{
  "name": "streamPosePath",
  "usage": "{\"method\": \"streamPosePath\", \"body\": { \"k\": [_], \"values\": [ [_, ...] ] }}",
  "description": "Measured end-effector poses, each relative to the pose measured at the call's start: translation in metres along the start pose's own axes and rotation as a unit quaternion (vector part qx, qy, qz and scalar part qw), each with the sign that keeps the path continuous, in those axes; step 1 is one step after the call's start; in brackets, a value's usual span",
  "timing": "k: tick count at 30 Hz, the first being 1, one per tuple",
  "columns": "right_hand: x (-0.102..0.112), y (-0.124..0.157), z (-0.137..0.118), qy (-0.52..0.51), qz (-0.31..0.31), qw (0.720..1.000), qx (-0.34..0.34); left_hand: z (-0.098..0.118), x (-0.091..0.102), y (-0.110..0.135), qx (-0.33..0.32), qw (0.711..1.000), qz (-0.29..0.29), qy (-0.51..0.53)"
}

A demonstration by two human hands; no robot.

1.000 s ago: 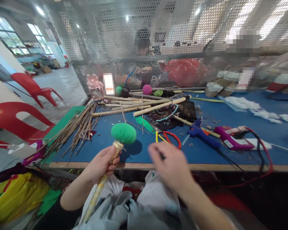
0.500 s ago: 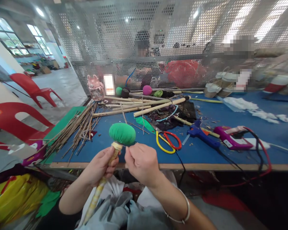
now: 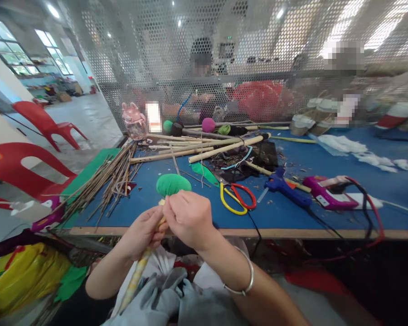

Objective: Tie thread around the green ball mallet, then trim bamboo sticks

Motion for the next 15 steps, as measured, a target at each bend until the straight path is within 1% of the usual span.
{"method": "streamPosePath", "body": {
  "k": [4,9,15],
  "values": [
    [-0.001,0.012,0.010,0.031,0.023,0.999,-0.020,0.005,0.003,0.003,0.006,1.000,0.001,0.024],
    [-0.005,0.031,0.017,0.048,0.050,0.994,-0.085,0.008,0.002,0.005,0.032,0.998,-0.024,0.049],
    [-0.017,0.035,0.015,0.042,0.063,0.987,-0.139,0.009,0.000,0.007,0.059,0.994,-0.051,0.081]
  ]
}}
Point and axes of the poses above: each hand's wrist, its own y-axis away from the middle knuckle, its own x-axis out of the back of the hand, z = x × y, the point moved 4 cm from there along -y, towards the middle knuckle, and after that the axes turned 13 degrees about z, right-handed, at the moved point
